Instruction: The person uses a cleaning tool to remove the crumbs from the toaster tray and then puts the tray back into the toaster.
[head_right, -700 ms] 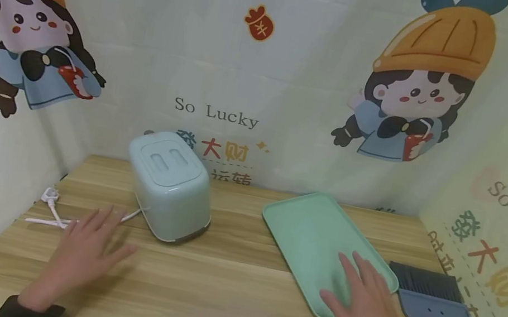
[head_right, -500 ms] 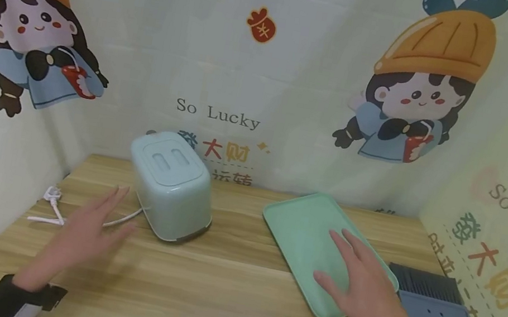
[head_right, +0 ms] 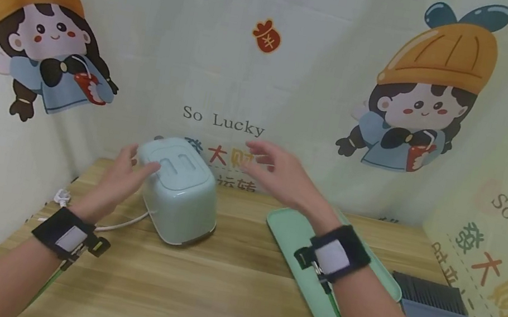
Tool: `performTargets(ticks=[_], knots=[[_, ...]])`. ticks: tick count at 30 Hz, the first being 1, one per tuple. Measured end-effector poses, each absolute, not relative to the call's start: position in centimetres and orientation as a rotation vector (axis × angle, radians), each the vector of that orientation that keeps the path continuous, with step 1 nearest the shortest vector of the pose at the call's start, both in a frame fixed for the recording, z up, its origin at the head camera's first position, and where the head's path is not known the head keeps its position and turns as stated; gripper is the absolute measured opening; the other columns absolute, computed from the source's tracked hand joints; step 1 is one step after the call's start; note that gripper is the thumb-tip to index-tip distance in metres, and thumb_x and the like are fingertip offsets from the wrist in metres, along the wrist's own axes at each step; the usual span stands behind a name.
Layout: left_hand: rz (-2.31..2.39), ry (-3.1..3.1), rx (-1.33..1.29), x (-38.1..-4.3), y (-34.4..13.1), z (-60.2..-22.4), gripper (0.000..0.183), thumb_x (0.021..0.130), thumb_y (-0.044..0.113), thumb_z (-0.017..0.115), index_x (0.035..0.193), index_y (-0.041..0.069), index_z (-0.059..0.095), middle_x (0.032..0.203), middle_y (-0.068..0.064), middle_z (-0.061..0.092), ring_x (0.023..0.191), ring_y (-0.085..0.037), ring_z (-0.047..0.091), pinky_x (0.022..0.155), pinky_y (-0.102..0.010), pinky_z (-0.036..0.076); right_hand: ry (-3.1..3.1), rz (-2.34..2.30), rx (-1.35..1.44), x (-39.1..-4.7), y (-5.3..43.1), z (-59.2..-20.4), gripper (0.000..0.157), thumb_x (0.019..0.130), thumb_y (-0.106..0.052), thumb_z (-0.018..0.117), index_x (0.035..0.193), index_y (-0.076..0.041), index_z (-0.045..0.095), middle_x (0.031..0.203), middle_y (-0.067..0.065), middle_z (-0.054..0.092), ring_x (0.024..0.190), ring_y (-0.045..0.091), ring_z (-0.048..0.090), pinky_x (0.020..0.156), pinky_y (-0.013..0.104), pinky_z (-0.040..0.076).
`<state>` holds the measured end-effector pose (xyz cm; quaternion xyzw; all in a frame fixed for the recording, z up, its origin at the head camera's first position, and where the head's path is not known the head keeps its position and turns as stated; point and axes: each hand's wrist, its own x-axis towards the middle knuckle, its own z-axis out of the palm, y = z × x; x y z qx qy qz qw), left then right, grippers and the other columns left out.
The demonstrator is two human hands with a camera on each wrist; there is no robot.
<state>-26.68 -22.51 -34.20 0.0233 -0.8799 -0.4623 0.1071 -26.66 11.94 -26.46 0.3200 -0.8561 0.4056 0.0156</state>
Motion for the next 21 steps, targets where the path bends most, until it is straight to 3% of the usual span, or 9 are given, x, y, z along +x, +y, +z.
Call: performTargets(ticks=[9, 21], knots=[[-1.534, -2.390, 0.367, -28.4, -19.9, -35.8, 0.094, 0.088, 0.030, 0.058, 0.148, 0.001, -0.009, 0.151, -0.026, 0.009, 0.135, -0.032, 0.019, 0.113, -0.042, 0.019, -2.783, 1.612, 0.689, -32.1, 3.6, -30.3, 0.049, 0.096, -0.044, 0.052, 0.136, -0.016, 0.049, 0.129, -0.001, 0.054, 0.115, 0.016, 0.049, 0.096, 0.043, 0.044], [-1.665, -2.249, 0.537, -29.2, -17.7, -37.0, 0.090, 0.086, 0.034, 0.057, 0.148, 0.007, -0.004, 0.147, -0.023, 0.013, 0.133, -0.031, 0.020, 0.111, -0.045, 0.020, -2.814, 1.903, 0.363, -34.1, -1.5, -34.5, 0.060, 0.093, -0.045, 0.056, 0.142, -0.012, 0.043, 0.144, 0.006, 0.042, 0.128, 0.022, 0.038, 0.105, 0.044, 0.035]])
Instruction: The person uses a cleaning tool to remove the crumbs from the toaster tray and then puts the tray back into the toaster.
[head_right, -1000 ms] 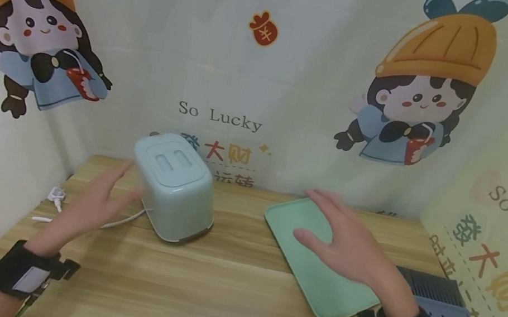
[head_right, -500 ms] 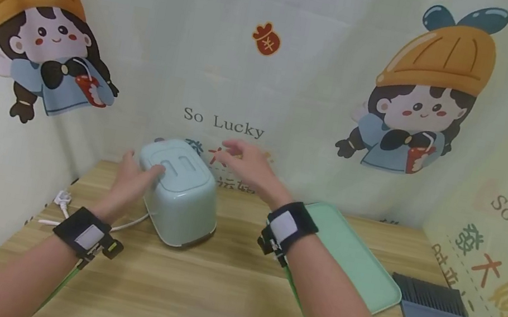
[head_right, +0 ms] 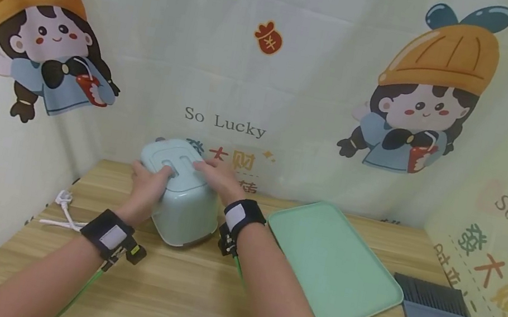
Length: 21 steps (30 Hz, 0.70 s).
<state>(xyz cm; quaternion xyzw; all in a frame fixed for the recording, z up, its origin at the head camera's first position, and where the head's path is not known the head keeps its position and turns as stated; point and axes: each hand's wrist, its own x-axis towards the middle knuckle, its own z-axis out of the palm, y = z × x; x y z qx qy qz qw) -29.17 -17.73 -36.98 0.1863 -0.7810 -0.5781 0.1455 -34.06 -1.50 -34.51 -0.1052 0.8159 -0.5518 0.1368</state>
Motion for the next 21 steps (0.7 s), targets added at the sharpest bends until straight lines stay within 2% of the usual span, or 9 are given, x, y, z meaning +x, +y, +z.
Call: performTargets(ticks=[10, 15, 21], knots=[[-1.686, -2.233, 0.507, -29.1, -17.2, -37.3, 0.097, 0.083, 0.033, 0.061, 0.149, 0.011, -0.006, 0.148, -0.018, 0.009, 0.131, -0.028, 0.020, 0.109, -0.043, 0.023, 2.450, -1.518, -0.357, -33.9, -2.5, -35.5, 0.057, 0.098, -0.042, 0.048, 0.146, -0.014, 0.035, 0.140, 0.009, 0.043, 0.121, 0.024, 0.044, 0.101, 0.045, 0.038], [-1.729, -2.284, 0.463, -29.1, -17.2, -37.5, 0.099, 0.086, 0.034, 0.059, 0.149, 0.014, -0.014, 0.150, -0.018, 0.005, 0.131, -0.030, 0.022, 0.108, -0.045, 0.027, 2.431, -1.536, -0.366, -33.6, -2.1, -35.7, 0.055, 0.099, -0.039, 0.045, 0.147, -0.014, 0.033, 0.139, 0.009, 0.044, 0.120, 0.024, 0.043, 0.102, 0.047, 0.038], [-1.751, -2.356, 0.380, -29.2, -17.5, -37.6, 0.094, 0.088, 0.036, 0.056, 0.150, 0.016, -0.012, 0.148, -0.018, 0.009, 0.126, -0.031, 0.027, 0.104, -0.048, 0.032, 2.448, -1.544, -0.274, -32.9, -1.7, -35.4, 0.061, 0.096, -0.037, 0.045, 0.148, -0.010, 0.027, 0.143, 0.012, 0.038, 0.123, 0.025, 0.041, 0.103, 0.046, 0.037]])
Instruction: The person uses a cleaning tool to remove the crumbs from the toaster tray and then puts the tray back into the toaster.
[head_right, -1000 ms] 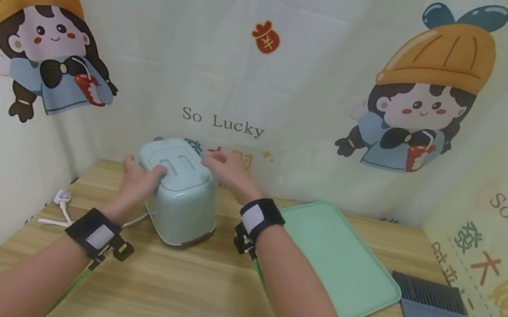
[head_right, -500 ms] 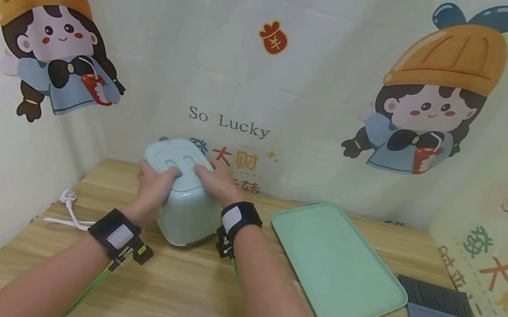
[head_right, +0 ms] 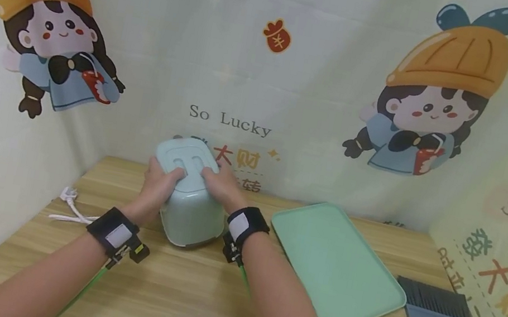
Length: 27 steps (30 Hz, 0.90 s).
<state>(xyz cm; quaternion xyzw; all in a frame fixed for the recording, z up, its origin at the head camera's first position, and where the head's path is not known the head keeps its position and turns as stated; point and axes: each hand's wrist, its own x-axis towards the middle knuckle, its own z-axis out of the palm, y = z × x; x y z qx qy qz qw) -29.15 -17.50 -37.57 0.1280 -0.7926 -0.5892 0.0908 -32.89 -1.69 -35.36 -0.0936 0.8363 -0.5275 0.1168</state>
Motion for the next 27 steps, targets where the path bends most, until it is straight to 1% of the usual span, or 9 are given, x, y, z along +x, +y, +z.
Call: performTargets(ticks=[3, 5, 9, 11, 14, 18, 19, 24, 27], knots=[[-1.768, -2.389, 0.316, -29.4, -17.4, -37.5, 0.092, 0.088, 0.036, 0.056, 0.150, 0.016, -0.008, 0.147, -0.017, 0.012, 0.125, -0.030, 0.028, 0.104, -0.049, 0.032, 2.458, -1.534, -0.198, -32.4, -1.3, -35.0, 0.064, 0.095, -0.037, 0.045, 0.148, -0.009, 0.023, 0.145, 0.014, 0.034, 0.125, 0.025, 0.038, 0.104, 0.046, 0.035], [-1.785, -2.403, 0.253, -29.5, -17.3, -37.5, 0.088, 0.088, 0.036, 0.056, 0.150, 0.016, -0.002, 0.145, -0.016, 0.016, 0.124, -0.029, 0.029, 0.103, -0.049, 0.033, 2.457, -1.539, -0.159, -32.1, -1.0, -34.8, 0.065, 0.094, -0.036, 0.045, 0.148, -0.010, 0.020, 0.146, 0.014, 0.032, 0.126, 0.026, 0.036, 0.105, 0.046, 0.034], [-1.830, -2.411, 0.086, -29.9, -17.0, -37.4, 0.078, 0.089, 0.030, 0.056, 0.148, 0.014, 0.008, 0.141, -0.014, 0.027, 0.122, -0.027, 0.035, 0.101, -0.047, 0.035, 2.444, -1.568, -0.130, -31.5, -0.3, -34.7, 0.066, 0.095, -0.033, 0.044, 0.148, -0.008, 0.016, 0.147, 0.015, 0.029, 0.127, 0.025, 0.033, 0.106, 0.045, 0.032], [-1.853, -2.414, 0.010, -30.1, -16.8, -37.5, 0.074, 0.089, 0.026, 0.055, 0.148, 0.013, 0.011, 0.142, -0.013, 0.030, 0.123, -0.026, 0.036, 0.103, -0.047, 0.034, 2.441, -1.578, -0.131, -31.1, 0.2, -34.7, 0.066, 0.095, -0.031, 0.044, 0.148, -0.006, 0.015, 0.146, 0.016, 0.029, 0.127, 0.026, 0.033, 0.106, 0.044, 0.032], [-1.898, -2.432, -0.091, -30.3, -16.5, -37.5, 0.076, 0.089, 0.022, 0.054, 0.150, 0.012, 0.009, 0.147, -0.012, 0.028, 0.129, -0.024, 0.032, 0.108, -0.046, 0.028, 2.436, -1.574, -0.115, -30.6, 0.9, -34.7, 0.066, 0.095, -0.029, 0.043, 0.148, -0.004, 0.012, 0.147, 0.018, 0.026, 0.129, 0.027, 0.031, 0.107, 0.045, 0.030], [-1.962, -2.474, -0.207, -30.7, -15.8, -37.6, 0.078, 0.089, 0.021, 0.054, 0.151, 0.017, 0.007, 0.152, -0.008, 0.021, 0.133, -0.023, 0.026, 0.110, -0.048, 0.023, 2.421, -1.566, -0.066, -30.0, 2.0, -34.7, 0.069, 0.094, -0.029, 0.042, 0.147, -0.005, 0.004, 0.147, 0.021, 0.023, 0.131, 0.028, 0.029, 0.107, 0.045, 0.030], [-1.969, -2.488, -0.229, -30.7, -15.6, -37.6, 0.078, 0.088, 0.021, 0.054, 0.151, 0.018, 0.008, 0.152, -0.007, 0.021, 0.133, -0.023, 0.026, 0.110, -0.049, 0.023, 2.423, -1.558, -0.057, -29.7, 2.3, -34.7, 0.069, 0.094, -0.029, 0.041, 0.146, -0.005, 0.002, 0.146, 0.022, 0.023, 0.131, 0.028, 0.029, 0.108, 0.045, 0.030], [-1.975, -2.545, -0.367, -31.3, -15.1, -37.8, 0.081, 0.089, 0.022, 0.053, 0.153, 0.020, 0.003, 0.155, -0.005, 0.016, 0.135, -0.022, 0.023, 0.110, -0.051, 0.021, 2.469, -1.528, -0.041, -28.7, 3.3, -34.8, 0.071, 0.095, -0.030, 0.038, 0.145, -0.003, -0.005, 0.143, 0.026, 0.028, 0.129, 0.028, 0.032, 0.107, 0.044, 0.031], [-1.980, -2.544, -0.460, -31.9, -15.1, -38.0, 0.079, 0.090, 0.020, 0.053, 0.153, 0.021, 0.005, 0.154, -0.004, 0.018, 0.134, -0.023, 0.024, 0.109, -0.052, 0.022, 2.504, -1.516, -0.033, -28.3, 3.4, -34.9, 0.075, 0.094, -0.031, 0.038, 0.145, -0.001, -0.008, 0.142, 0.028, 0.029, 0.128, 0.030, 0.034, 0.106, 0.044, 0.032]])
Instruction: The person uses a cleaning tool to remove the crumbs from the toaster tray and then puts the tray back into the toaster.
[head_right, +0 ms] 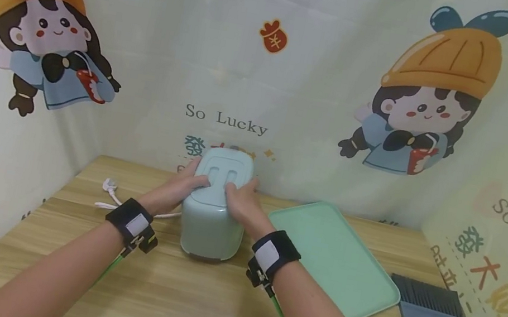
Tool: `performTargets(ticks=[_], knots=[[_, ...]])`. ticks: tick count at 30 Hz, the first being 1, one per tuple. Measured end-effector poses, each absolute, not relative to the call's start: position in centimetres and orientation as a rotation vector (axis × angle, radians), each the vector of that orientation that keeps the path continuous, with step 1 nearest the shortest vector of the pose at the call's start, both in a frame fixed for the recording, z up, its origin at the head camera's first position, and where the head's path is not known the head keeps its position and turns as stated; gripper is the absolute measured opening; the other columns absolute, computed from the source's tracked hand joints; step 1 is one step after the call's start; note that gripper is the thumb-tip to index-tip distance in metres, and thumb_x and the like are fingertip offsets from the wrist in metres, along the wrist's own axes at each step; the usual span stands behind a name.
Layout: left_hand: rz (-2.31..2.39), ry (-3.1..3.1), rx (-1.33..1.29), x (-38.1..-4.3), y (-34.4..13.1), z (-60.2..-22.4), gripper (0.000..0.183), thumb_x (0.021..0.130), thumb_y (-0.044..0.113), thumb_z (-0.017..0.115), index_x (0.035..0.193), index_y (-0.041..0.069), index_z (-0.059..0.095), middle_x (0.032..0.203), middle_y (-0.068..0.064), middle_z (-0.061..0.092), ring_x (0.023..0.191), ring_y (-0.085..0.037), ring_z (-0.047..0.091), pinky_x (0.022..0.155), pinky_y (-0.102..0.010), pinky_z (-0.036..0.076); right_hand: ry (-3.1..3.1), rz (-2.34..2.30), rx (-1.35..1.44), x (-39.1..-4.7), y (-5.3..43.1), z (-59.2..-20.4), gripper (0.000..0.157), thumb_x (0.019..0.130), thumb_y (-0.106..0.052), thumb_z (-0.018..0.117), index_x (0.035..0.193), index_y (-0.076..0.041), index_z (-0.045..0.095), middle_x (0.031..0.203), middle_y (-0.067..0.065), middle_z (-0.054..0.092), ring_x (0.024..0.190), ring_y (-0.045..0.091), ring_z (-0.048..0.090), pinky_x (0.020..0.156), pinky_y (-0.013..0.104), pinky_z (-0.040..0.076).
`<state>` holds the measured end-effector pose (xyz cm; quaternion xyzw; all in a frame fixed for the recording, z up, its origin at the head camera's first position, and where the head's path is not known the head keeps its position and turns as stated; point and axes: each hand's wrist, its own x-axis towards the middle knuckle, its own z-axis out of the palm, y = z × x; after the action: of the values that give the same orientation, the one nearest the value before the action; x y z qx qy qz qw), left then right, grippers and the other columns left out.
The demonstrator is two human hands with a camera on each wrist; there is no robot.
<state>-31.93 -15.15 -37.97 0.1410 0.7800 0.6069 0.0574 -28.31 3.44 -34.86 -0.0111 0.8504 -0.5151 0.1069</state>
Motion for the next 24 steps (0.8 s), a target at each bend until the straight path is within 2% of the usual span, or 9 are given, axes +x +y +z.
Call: performTargets(ticks=[6, 12, 17, 20, 24], knots=[[1.814, 2.330, 0.497, -32.2, -14.9, -37.3, 0.076, 0.090, 0.016, 0.052, 0.153, 0.021, 0.008, 0.153, -0.004, 0.019, 0.133, -0.024, 0.026, 0.108, -0.053, 0.023, 2.544, -1.497, 0.008, -28.2, 3.6, -35.2, 0.078, 0.094, -0.033, 0.037, 0.146, 0.000, -0.012, 0.144, 0.030, 0.027, 0.127, 0.031, 0.035, 0.105, 0.046, 0.034], [1.808, 2.362, 0.510, -32.9, -15.1, -37.9, 0.076, 0.090, 0.020, 0.053, 0.152, 0.021, 0.009, 0.153, -0.002, 0.020, 0.133, -0.022, 0.025, 0.109, -0.053, 0.021, 2.563, -1.485, -0.021, -28.1, 3.7, -35.0, 0.078, 0.095, -0.033, 0.036, 0.145, 0.002, -0.012, 0.145, 0.030, 0.026, 0.127, 0.029, 0.035, 0.106, 0.044, 0.032], [1.832, 2.350, 0.504, -32.7, -15.1, -37.8, 0.075, 0.090, 0.020, 0.053, 0.152, 0.020, 0.010, 0.153, -0.004, 0.021, 0.133, -0.022, 0.027, 0.109, -0.051, 0.022, 2.561, -1.541, -0.133, -27.8, 4.6, -35.4, 0.072, 0.099, -0.042, 0.036, 0.148, -0.001, 0.001, 0.144, 0.024, 0.030, 0.127, 0.029, 0.037, 0.104, 0.046, 0.035], [1.802, 2.382, 0.468, -32.5, -14.9, -37.7, 0.076, 0.090, 0.021, 0.053, 0.152, 0.021, 0.009, 0.154, -0.003, 0.020, 0.135, -0.021, 0.025, 0.110, -0.049, 0.021, 2.549, -1.572, -0.149, -27.1, 5.8, -36.2, 0.070, 0.101, -0.048, 0.033, 0.150, -0.006, 0.007, 0.148, 0.018, 0.029, 0.131, 0.029, 0.032, 0.107, 0.048, 0.031], [1.661, 2.597, 0.421, -32.4, -14.8, -37.5, 0.084, 0.088, 0.027, 0.056, 0.153, 0.020, 0.005, 0.156, -0.006, 0.013, 0.138, -0.024, 0.018, 0.112, -0.049, 0.018, 2.420, -1.729, -0.073, -25.4, 7.3, -37.2, 0.064, 0.101, -0.042, 0.036, 0.150, -0.008, 0.014, 0.148, 0.017, 0.031, 0.129, 0.032, 0.038, 0.104, 0.048, 0.036]])
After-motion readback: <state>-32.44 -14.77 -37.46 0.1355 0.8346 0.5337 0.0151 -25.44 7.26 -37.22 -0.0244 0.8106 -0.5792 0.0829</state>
